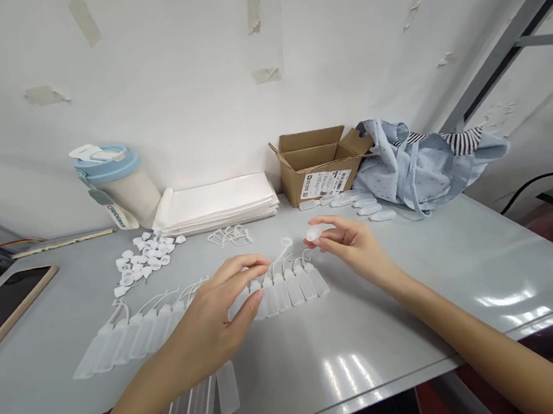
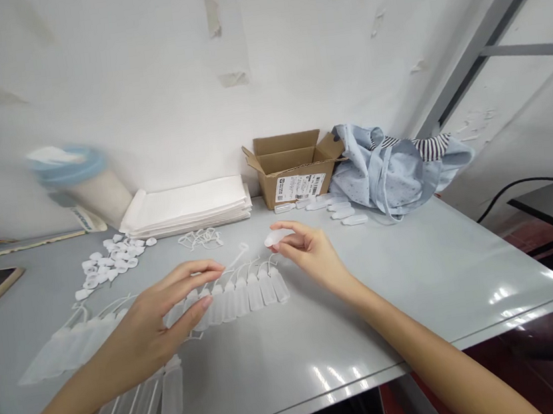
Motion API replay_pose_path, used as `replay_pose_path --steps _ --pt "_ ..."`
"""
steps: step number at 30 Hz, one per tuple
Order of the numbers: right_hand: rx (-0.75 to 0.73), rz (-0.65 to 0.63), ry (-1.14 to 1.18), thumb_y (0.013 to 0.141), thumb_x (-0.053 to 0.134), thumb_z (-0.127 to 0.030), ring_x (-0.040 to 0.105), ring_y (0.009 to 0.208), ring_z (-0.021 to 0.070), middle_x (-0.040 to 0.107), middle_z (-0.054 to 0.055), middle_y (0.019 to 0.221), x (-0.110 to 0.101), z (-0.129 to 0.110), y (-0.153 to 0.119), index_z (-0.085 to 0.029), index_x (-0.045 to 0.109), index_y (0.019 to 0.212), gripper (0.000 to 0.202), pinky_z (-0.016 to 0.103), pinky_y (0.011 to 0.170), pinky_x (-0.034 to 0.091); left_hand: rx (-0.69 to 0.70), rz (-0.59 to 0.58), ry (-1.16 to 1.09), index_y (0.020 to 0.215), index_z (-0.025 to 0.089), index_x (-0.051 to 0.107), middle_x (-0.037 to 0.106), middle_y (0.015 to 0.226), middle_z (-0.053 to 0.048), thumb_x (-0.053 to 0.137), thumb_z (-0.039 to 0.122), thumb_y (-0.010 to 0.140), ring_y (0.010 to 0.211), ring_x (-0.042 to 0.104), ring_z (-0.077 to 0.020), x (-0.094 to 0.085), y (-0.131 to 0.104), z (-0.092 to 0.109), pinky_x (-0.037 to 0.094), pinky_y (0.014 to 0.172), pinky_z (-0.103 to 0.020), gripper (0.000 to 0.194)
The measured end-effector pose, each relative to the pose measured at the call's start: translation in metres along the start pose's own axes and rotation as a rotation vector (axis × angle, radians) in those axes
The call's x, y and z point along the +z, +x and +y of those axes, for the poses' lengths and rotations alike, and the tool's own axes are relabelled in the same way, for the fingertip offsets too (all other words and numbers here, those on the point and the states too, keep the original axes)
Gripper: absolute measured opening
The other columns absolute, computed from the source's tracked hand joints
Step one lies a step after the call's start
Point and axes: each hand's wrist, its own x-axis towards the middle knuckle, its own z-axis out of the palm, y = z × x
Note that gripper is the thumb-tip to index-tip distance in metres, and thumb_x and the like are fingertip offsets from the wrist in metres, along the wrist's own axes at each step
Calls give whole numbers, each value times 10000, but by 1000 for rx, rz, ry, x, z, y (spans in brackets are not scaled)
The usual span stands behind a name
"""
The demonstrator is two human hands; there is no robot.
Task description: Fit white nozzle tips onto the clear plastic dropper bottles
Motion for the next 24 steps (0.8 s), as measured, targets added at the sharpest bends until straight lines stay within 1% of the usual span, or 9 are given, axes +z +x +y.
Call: replay_pose_path --steps 3,5,9,11,13,18,21,24 --pt "-40 49 -78 812 626 -299 712 857 222 756 20 788 3 -1 -3 -213 632 1087 289 366 807 504 4 -8 -15 1266 279 558 554 1299 -66 424 279 958 1098 595 -221 2 -2 4 529 503 -182 337" --pt "-96 71 -166 817 615 -275 710 799 206 753 14 758 5 -1 -4 -205 643 1076 270 346 768 512 -5 -11 -38 1271 290 558 552 1303 -61 421 287 958 1105 589 -229 4 -2 5 531 503 -186 341" --pt "-266 63 -344 837 566 -216 663 662 160 724 -2 690 7 2 -6 -201 654 1080 259 288 635 507 -52 -63 -96 1268 316 561 545 1307 -49 438 306 952 1105 585 -231 5 -4 8 484 413 -151 339" --pt "-345 55 -409 852 545 -202 634 625 142 691 -12 667 8 4 -7 -211 655 1093 266 257 569 491 -82 -65 -125 1263 329 567 539 1314 -41 441 319 951 1118 578 -233 6 -5 10 486 411 -143 337" --pt "-416 63 -469 862 538 -189 605 602 131 661 -13 665 9 5 -9 -215 657 1098 265 241 537 474 -110 -56 -148 1259 338 575 534 1322 -39 442 332 951 1122 575 -239 7 -6 11 493 421 -143 336" --pt "-628 94 -606 872 559 -151 553 612 143 589 -3 659 10 7 -9 -192 659 1085 239 272 590 475 -115 -65 -157 1262 337 580 532 1321 -51 454 325 949 1117 579 -244 7 -5 11 477 408 -130 338" --pt "-737 115 -679 872 561 -141 530 650 161 547 9 683 10 8 -8 -195 662 1063 222 291 601 472 -53 -73 -127 1275 335 569 555 1304 -60 469 305 944 1078 609 -242 6 -5 8 492 409 -144 348" --pt "-786 153 -718 863 562 -130 524 709 177 548 44 774 10 9 -8 -198 664 1047 220 302 597 471 19 -71 -82 1285 324 558 573 1295 -69 471 278 943 1047 634 -244 5 -5 6 545 465 -191 356"
